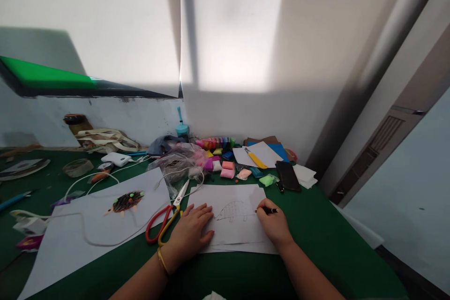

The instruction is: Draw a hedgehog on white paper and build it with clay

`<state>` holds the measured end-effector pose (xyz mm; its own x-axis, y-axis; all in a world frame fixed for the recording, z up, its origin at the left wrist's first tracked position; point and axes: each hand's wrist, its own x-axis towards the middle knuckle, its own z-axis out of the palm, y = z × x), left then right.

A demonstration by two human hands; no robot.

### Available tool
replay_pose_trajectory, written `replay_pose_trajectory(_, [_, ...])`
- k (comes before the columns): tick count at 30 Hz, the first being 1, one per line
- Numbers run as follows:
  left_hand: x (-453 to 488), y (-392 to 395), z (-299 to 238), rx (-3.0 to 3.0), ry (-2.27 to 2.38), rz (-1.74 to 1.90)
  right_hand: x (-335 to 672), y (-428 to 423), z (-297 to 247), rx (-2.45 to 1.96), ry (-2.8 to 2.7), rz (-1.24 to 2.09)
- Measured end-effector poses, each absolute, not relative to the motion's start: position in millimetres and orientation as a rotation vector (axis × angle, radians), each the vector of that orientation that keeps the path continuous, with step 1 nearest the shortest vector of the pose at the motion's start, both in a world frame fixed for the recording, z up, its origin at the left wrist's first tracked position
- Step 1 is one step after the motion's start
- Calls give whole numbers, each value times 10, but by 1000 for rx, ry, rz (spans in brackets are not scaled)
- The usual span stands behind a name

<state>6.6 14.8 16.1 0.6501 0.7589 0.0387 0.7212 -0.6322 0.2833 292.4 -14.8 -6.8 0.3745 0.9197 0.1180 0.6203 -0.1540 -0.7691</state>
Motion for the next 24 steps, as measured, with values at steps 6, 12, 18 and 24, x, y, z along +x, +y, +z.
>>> replay_pose_trajectory(6, [69, 149, 167, 2625, 1200, 226, 2907, -151, -60, -1888, -1332, 496])
replay_pose_trajectory(12, [66, 149, 144, 2627, 1198, 250, 2891, -151, -64, -1855, -1325, 517])
replay_pose_trajectory(18, [73, 146, 154, 2627, 1197, 247, 2870, -151, -31, -1853, -1306, 537])
replay_pose_trajectory(24, [68, 137, 156, 2625, 1203, 253, 2900, -158, -38, -1833, -1312, 513])
